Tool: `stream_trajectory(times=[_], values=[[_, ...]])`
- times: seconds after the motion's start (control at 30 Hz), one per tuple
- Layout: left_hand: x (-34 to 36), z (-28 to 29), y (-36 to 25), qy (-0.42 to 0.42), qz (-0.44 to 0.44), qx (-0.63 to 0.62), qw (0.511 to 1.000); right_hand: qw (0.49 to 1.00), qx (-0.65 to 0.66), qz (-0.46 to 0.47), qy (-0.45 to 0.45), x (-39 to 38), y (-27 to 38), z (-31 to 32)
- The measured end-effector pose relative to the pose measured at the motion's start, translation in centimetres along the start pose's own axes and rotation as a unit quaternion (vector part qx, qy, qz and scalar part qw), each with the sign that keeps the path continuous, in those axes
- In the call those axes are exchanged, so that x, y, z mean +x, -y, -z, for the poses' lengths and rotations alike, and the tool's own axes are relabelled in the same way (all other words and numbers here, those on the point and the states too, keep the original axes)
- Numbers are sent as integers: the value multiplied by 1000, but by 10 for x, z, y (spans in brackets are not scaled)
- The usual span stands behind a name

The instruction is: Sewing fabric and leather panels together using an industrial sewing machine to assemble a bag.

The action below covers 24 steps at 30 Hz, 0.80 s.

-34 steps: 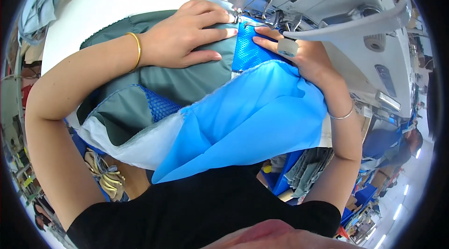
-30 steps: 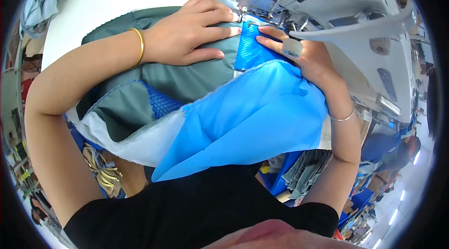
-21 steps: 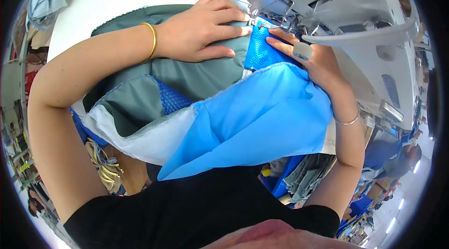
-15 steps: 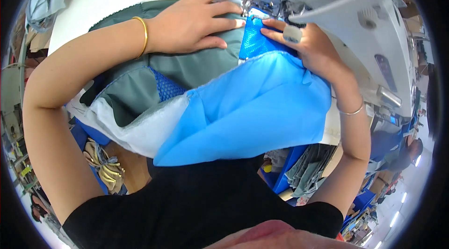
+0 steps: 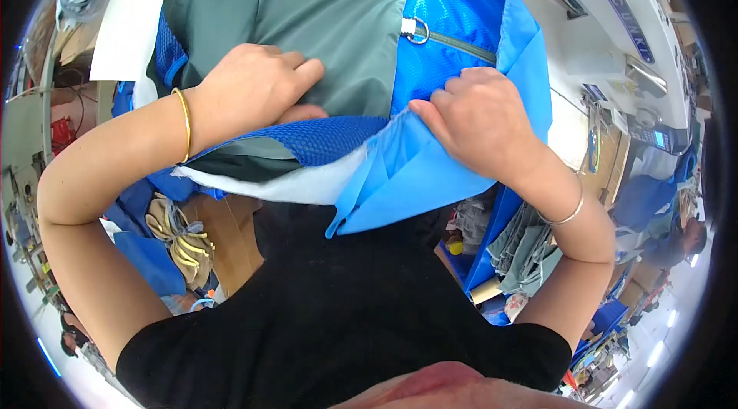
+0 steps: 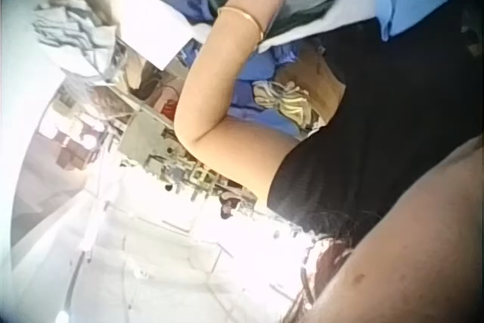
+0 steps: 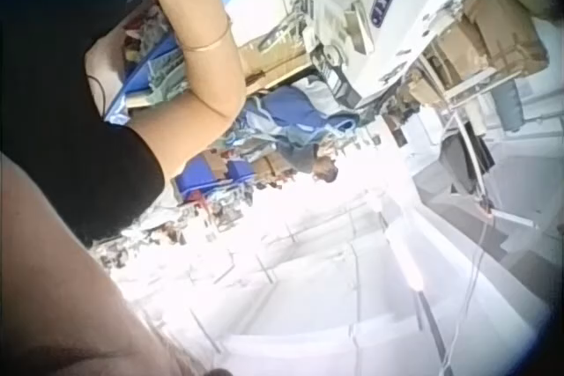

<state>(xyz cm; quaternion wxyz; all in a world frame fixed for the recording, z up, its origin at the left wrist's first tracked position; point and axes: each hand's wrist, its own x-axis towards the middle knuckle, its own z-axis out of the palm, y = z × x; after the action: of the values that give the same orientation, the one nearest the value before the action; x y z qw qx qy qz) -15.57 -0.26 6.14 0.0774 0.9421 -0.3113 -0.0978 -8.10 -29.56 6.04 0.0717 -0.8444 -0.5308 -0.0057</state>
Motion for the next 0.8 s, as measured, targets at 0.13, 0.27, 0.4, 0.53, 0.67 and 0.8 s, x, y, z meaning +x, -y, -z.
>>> stream_trajectory(times=[0.13,0.27,0.4,0.53,0.67,0.8], values=[[-18,-16,-24,-50,3,268,962,994,-37,11,-106,-5,13,-12],[-26,-17,-25,-36,-85,338,936,995,65,73,5,-19,20,0],[-29,-23,-15,-35,-5,369,929,991,34,-49,116,-22,24,-8],[-31,-4,-14,48,-28,455,889,994,16,-106,-16,-21,31,-17],[-28,33,10,103,-156,445,876,991,-105,9,-79,-24,30,-39],[-25,50,24,158,-206,448,855,990,-52,57,-114,-23,23,-38]])
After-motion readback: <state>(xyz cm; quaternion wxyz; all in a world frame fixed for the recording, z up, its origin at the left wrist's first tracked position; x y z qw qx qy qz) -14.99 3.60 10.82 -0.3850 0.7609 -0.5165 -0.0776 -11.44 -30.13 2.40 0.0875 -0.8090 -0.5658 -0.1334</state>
